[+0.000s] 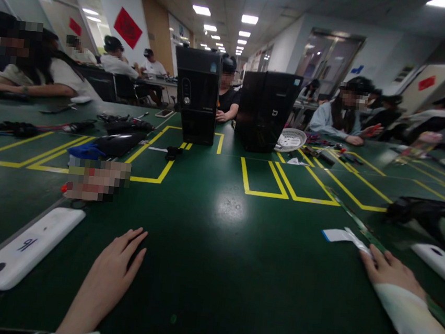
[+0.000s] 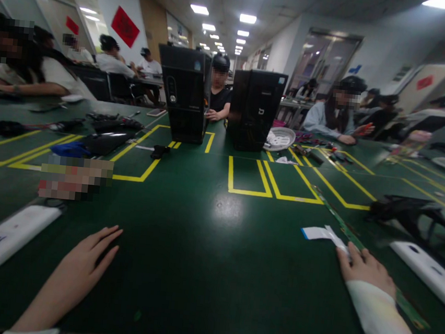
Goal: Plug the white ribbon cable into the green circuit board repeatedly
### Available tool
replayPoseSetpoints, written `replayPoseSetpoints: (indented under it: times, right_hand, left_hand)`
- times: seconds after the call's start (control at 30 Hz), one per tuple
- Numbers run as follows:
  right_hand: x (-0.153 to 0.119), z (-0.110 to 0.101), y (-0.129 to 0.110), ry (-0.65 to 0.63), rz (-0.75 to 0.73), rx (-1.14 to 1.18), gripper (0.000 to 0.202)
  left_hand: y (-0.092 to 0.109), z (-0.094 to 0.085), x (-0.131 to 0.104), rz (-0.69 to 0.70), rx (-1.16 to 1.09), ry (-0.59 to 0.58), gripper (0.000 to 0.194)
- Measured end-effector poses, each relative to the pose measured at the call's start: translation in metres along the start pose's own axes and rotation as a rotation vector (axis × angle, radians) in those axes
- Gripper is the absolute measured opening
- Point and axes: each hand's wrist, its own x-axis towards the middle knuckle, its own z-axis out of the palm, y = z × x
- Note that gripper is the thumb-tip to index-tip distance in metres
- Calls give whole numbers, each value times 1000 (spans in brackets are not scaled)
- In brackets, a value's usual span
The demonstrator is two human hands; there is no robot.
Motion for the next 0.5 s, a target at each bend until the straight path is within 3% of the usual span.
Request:
replayPoseSetpoints:
  times: [0.1, 0.27, 0.5]
  right_hand:
    - [5, -11, -14, -147, 210, 38, 80]
    - [3, -21, -22, -165, 213, 88, 82]
    - [1, -18, -26, -170, 237, 70, 82]
  left_hand:
    - [-1, 1, 0, 3, 7, -9, 53]
    - [0, 0, 0, 0, 19, -12, 53]
    - [1, 0, 0, -2, 3, -1, 52]
